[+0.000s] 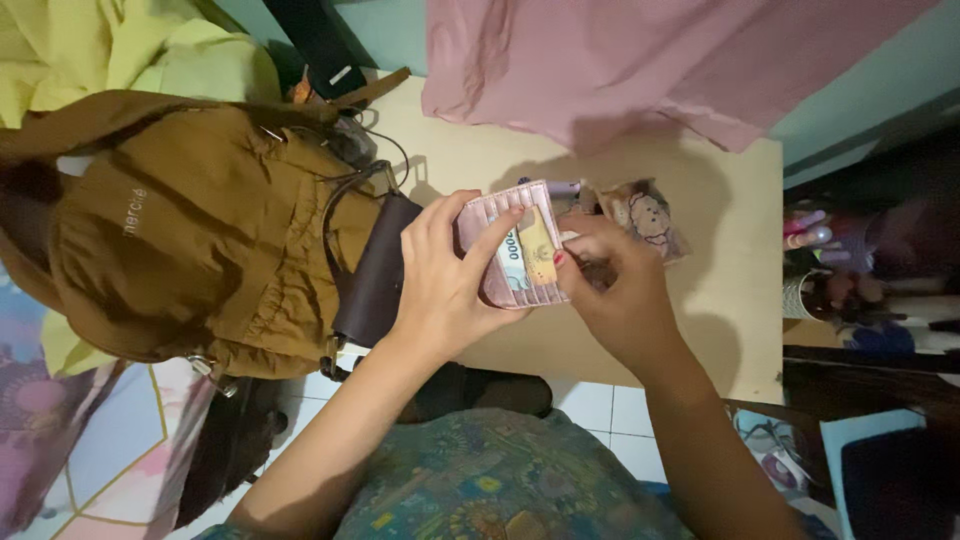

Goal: The person takes a brown backpack off a wall hook, carries it to a table, and removes items including a wallet, a small pouch, and a tissue packet. They open the wallet, take out a banknote, place it into a small plastic case, and arrange the items on the table.

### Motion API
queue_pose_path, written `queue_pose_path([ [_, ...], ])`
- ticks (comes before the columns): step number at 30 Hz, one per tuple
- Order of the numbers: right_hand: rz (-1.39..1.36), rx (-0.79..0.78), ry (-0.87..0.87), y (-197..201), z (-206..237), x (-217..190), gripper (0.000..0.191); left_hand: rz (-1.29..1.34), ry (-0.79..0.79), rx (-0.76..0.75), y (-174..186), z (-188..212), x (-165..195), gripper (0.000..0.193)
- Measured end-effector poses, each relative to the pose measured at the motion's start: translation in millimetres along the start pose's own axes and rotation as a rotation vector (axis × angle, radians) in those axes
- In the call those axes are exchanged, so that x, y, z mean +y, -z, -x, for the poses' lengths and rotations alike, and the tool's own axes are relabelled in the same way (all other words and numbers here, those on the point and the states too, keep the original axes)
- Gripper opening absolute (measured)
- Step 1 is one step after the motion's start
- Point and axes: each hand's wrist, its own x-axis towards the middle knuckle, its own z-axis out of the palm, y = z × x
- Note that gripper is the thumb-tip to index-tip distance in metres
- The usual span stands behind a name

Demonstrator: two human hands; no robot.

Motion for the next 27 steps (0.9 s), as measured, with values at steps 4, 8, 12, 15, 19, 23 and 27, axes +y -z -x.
queue_pose_path([
  [4, 0.063, -0.004, 0.014, -9.0, 9.5, -16.3, 0.039, 0.001, -0.015, 0.023, 9.1, 5.3, -1.2, 0.101],
  [8, 0.109, 0.056, 0.04, -24.1, 14.6, -19.0, 0.037, 0.0, -0.014, 0.039, 13.7, 9.5, -0.5, 0.107],
  [12, 0.075, 0.074, 0.084, -38.5, 20.2, -17.7, 0.045, 0.072, 0.048, -0.012, 17.0, 14.7, -2.1, 0.117],
  [15, -0.246, -0.028, 0.171, -30.4, 21.7, -22.7, 0.059, 0.452, 0.131, -0.124, 16.4, 17.0, -10.9, 0.12],
  [19, 0.116, 0.095, 0.235, -17.6, 30.4, -33.0, 0.049, 1.547, 0.265, -0.279, 8.6, 21.1, -25.8, 0.11],
  [23, 0.741, -0.02, 0.625, -35.9, 39.4, -34.5, 0.048, 1.978, 0.325, -0.382, 3.8, 33.4, -30.6, 0.103],
  [27, 0.764, 0.074, 0.673, -54.0, 40.6, -32.8, 0.049, 1.92, 0.292, -0.364, 0.4, 32.0, -24.7, 0.112],
])
